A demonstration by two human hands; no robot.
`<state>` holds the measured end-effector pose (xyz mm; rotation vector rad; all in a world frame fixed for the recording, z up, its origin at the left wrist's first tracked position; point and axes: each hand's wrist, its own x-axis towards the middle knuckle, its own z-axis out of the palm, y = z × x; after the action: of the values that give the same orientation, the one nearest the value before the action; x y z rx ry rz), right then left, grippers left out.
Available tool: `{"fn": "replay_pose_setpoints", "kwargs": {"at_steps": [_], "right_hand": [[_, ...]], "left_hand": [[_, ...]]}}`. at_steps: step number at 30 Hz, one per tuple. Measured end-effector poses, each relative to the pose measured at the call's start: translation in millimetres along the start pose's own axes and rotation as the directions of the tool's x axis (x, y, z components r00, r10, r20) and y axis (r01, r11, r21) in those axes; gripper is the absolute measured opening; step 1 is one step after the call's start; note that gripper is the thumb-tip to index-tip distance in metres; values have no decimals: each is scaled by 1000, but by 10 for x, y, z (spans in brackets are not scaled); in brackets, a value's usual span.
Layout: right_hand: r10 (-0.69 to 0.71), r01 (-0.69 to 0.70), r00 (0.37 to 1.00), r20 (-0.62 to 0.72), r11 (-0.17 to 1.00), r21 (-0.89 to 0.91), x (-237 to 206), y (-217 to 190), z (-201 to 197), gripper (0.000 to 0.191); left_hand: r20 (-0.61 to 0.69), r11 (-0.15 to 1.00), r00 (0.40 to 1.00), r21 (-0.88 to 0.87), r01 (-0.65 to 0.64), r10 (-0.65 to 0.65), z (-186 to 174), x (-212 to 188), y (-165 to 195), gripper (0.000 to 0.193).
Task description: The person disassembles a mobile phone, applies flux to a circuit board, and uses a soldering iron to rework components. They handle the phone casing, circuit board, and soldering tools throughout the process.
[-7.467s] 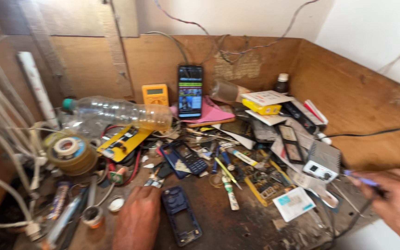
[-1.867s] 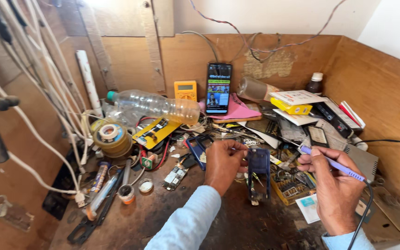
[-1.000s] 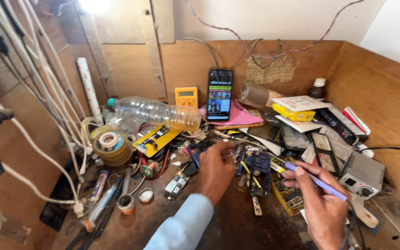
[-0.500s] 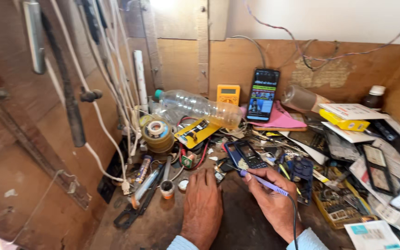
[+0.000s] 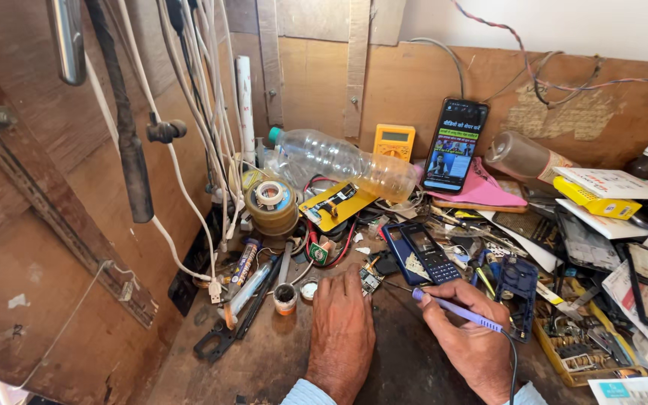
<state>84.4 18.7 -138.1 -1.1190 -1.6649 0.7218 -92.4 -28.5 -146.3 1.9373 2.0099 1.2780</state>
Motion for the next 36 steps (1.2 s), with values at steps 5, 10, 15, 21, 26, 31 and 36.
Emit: {"fn": "replay_pose_setpoints", "kwargs": {"at_steps": [5,10,15,21,26,31,36], "right_hand": [[-13,13,1000,7,1000,-26,7,-2,34,12],[-11,11,1000,15,1000,-27,-11,-10,47,13],[-23,23,1000,21,1000,-4,-20,-33,54,13],[5,-4,1000,15,999,-35,-32,-45,69,13],[-9,9,1000,14,999,-34,-40,-40,91,14],[-27,28,999,20,999,-43,-41,-36,101,14],[-26,27,999,24,999,-36,-46,-34,107,14]], "left_hand": [[19,1000,1000,-2,17,-17,-18,11,-38,47],[11,1000,1000,-23,14,-14,-32,-8,-42,46],[8,999,1000,-42,26,-25,-58,-16,-32,46],[39,997,998,-53,56,-54,-90,-16,-31,44],[23,998,999,-52,42,-40,-96,-16,-39,45],[26,998,998,-39,50,-49,-103,-27,-42,45],[45,997,996,-27,72,-71,-116,-23,-42,43]]}}
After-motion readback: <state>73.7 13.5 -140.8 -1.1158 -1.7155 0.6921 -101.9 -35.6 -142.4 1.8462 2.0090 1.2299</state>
